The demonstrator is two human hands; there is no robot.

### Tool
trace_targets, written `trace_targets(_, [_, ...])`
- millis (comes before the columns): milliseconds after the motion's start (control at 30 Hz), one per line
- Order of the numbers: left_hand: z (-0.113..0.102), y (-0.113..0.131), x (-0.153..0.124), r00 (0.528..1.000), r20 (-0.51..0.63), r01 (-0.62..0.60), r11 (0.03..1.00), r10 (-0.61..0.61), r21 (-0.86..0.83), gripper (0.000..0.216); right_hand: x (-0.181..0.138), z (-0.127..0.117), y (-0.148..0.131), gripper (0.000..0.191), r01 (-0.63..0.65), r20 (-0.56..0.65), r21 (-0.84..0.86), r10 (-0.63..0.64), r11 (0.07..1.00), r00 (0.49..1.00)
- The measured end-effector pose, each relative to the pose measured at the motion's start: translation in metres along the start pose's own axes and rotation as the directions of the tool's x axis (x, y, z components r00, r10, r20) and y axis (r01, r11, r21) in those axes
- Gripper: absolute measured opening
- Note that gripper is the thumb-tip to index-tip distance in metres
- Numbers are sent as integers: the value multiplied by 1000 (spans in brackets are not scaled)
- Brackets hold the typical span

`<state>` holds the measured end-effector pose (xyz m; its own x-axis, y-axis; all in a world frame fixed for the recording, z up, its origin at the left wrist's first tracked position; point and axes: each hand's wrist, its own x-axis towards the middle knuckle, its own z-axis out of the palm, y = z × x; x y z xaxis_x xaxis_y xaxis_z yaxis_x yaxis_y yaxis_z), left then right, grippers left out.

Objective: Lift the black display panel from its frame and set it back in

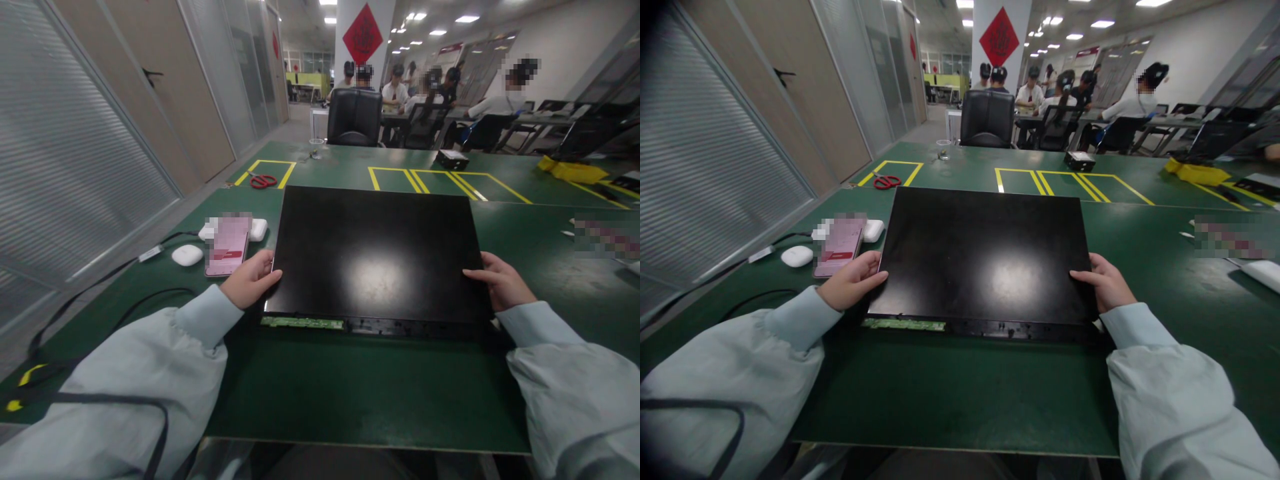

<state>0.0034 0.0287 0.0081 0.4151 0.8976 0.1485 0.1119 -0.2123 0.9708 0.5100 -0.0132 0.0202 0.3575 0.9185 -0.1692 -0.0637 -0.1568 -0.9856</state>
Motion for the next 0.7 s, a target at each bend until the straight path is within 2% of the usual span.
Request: trace_targets(700, [0, -1, -1, 1000, -25, -3, 1000, 4, 10, 31, 10, -10, 10, 55, 24, 56, -15, -23, 1000, 998])
